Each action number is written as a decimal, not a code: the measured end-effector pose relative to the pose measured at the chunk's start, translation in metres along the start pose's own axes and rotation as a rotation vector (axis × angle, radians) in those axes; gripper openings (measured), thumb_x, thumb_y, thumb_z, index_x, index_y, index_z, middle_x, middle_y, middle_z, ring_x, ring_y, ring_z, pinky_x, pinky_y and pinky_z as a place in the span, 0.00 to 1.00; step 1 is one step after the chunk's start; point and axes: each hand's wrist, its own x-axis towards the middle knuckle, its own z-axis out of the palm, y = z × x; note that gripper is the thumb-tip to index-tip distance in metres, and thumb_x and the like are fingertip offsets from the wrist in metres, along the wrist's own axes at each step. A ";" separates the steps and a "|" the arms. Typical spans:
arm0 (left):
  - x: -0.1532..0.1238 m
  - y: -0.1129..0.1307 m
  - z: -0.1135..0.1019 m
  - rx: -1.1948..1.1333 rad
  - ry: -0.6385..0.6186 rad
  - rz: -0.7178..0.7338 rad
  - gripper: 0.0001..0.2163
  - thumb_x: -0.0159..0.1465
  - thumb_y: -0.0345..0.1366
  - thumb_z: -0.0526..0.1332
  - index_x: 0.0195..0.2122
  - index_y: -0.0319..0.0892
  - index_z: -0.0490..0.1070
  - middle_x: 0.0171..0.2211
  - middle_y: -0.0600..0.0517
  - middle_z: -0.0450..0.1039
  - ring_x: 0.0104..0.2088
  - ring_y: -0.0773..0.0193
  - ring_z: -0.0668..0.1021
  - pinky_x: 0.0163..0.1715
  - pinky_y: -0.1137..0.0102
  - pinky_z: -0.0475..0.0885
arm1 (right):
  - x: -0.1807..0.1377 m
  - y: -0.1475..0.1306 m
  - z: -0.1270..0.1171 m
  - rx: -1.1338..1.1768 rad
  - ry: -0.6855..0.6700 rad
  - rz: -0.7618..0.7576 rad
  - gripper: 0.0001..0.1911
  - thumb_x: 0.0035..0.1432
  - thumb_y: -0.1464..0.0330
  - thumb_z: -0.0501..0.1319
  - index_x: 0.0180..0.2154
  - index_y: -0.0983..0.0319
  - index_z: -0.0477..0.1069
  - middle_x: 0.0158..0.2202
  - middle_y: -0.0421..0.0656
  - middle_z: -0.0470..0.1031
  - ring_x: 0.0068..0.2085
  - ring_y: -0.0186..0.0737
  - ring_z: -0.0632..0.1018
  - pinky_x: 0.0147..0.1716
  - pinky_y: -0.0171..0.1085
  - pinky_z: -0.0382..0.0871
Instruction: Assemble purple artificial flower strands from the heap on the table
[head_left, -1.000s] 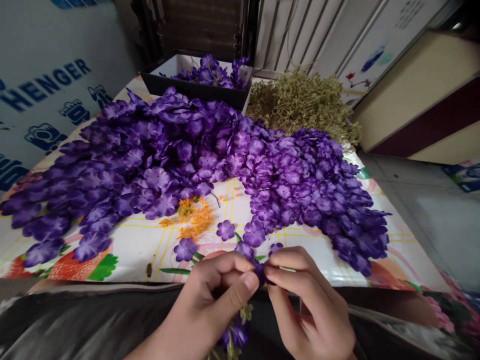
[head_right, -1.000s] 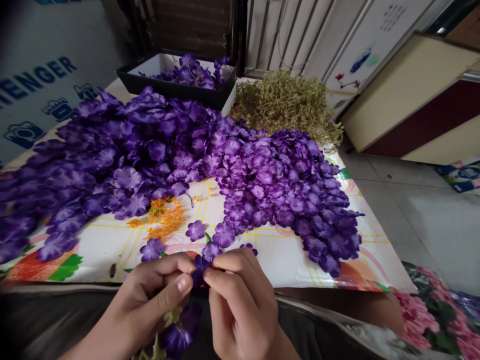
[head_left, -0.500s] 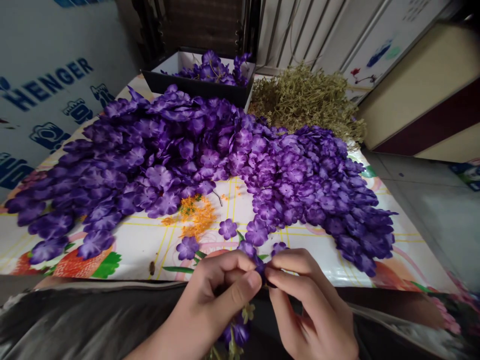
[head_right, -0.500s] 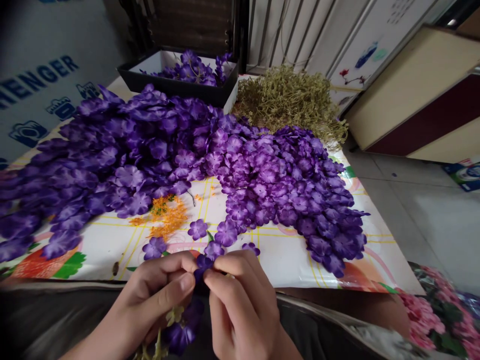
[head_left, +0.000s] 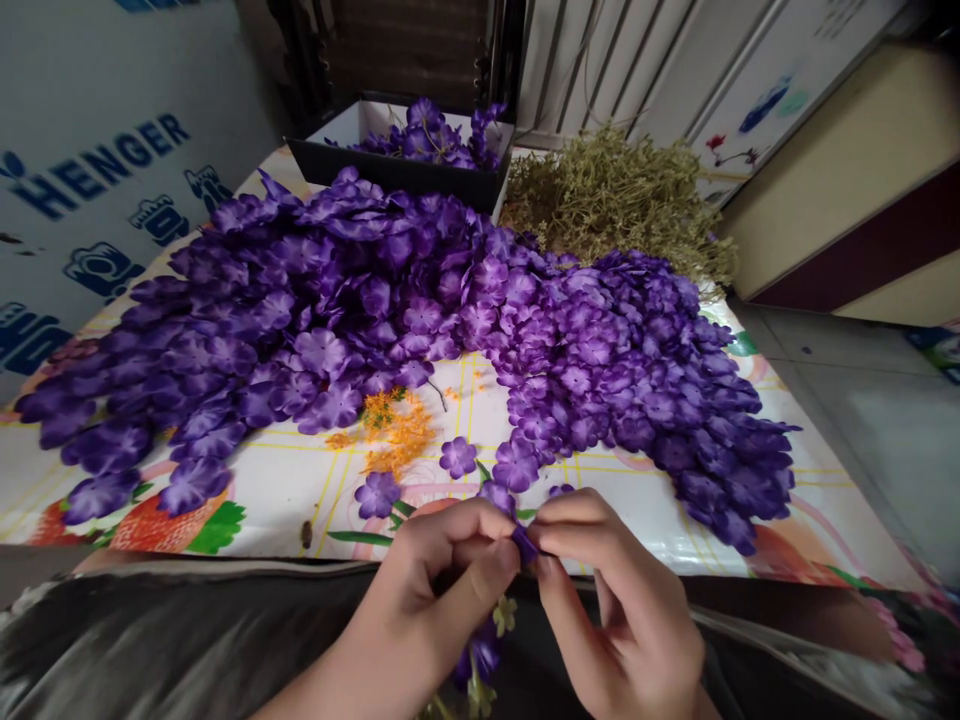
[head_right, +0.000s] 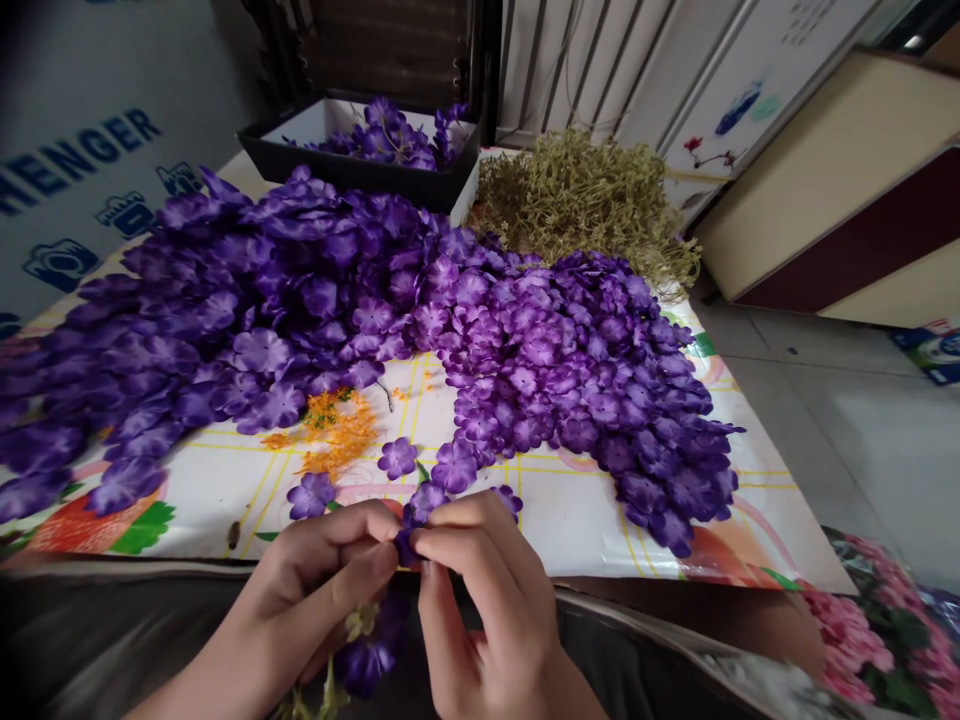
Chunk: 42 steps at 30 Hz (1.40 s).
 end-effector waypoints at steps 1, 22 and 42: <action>0.000 0.000 0.001 0.037 0.022 0.037 0.12 0.65 0.43 0.56 0.29 0.41 0.66 0.20 0.59 0.57 0.20 0.73 0.59 0.19 0.77 0.56 | -0.001 -0.001 0.001 0.015 -0.011 0.038 0.15 0.55 0.81 0.54 0.42 0.60 0.67 0.37 0.44 0.72 0.37 0.37 0.75 0.34 0.35 0.74; 0.005 -0.006 0.003 0.289 0.108 0.082 0.11 0.64 0.38 0.54 0.24 0.41 0.62 0.18 0.58 0.59 0.19 0.70 0.62 0.19 0.75 0.56 | 0.005 -0.004 -0.015 -0.171 -0.099 -0.018 0.14 0.57 0.82 0.53 0.42 0.63 0.65 0.39 0.47 0.68 0.41 0.41 0.71 0.40 0.39 0.70; 0.000 -0.003 -0.001 0.195 0.013 0.092 0.09 0.64 0.39 0.56 0.29 0.41 0.67 0.18 0.60 0.54 0.20 0.71 0.58 0.21 0.75 0.55 | 0.002 0.000 -0.007 0.161 -0.035 0.081 0.18 0.54 0.83 0.55 0.43 0.60 0.72 0.39 0.42 0.75 0.42 0.35 0.77 0.39 0.30 0.73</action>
